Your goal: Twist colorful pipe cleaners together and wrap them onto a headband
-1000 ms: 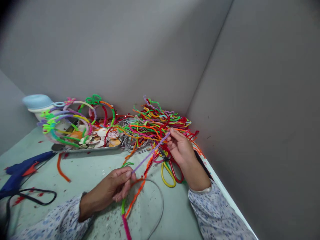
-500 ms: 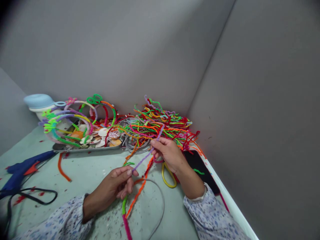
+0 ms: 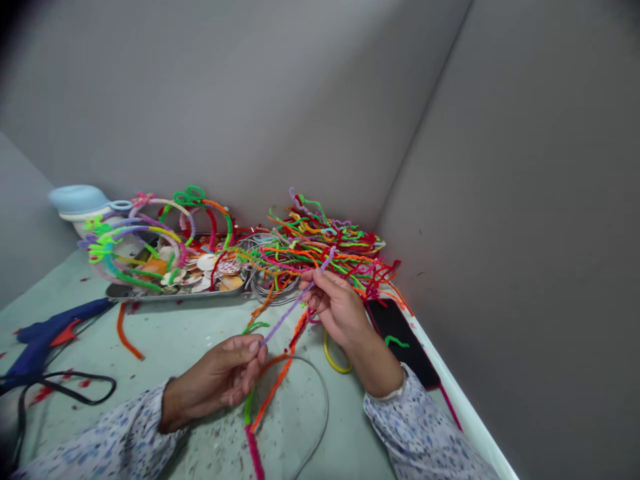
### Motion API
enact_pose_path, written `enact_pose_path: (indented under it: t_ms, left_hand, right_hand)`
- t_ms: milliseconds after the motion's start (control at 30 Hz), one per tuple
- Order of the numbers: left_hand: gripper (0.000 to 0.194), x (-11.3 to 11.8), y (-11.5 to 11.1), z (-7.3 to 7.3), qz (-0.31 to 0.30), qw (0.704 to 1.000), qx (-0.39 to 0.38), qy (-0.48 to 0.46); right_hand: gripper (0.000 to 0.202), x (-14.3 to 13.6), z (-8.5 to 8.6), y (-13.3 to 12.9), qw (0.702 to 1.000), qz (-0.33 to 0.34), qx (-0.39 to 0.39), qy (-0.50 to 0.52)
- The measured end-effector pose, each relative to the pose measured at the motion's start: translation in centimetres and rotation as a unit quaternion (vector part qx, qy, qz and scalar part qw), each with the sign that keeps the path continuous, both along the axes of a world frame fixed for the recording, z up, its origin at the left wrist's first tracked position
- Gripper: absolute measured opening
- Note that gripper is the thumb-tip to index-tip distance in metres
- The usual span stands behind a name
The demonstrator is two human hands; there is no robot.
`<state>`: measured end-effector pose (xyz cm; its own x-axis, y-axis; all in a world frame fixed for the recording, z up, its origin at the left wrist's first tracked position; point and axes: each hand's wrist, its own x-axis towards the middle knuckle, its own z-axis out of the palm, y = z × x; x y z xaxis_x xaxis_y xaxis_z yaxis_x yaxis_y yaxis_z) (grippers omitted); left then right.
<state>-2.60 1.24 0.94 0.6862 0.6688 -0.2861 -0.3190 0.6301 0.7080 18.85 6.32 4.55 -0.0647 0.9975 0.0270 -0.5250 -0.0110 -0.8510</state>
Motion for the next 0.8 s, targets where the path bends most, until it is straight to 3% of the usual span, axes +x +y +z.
enact_pose_path:
  t_ms: [233,333,467,633,800]
  left_hand:
    - [0.032,-0.1,0.3,-0.1,0.001,0.999,-0.022,-0.032]
    - [0.027,0.0,0.3,0.0,0.014,0.999,-0.021,-0.028]
    - [0.021,0.1,0.4,0.0,0.017,1.0,-0.013,-0.011]
    - [0.023,0.1,0.4,-0.1,0.033,0.999,-0.007,0.008]
    - [0.023,0.2,0.4,-0.3,0.055,0.998,-0.015,0.017]
  right_hand:
    - [0.019,0.3,0.4,-0.2,0.998,0.053,0.004,-0.035]
    - [0.021,0.3,0.5,-0.2,0.998,0.051,0.001,-0.048]
    - [0.024,0.4,0.6,0.0,0.998,0.016,-0.009,-0.066]
    - [0.026,0.7,0.7,0.4,0.993,-0.083,-0.048,-0.064]
    - [0.029,1.3,0.8,0.8,0.99,-0.122,-0.043,-0.06]
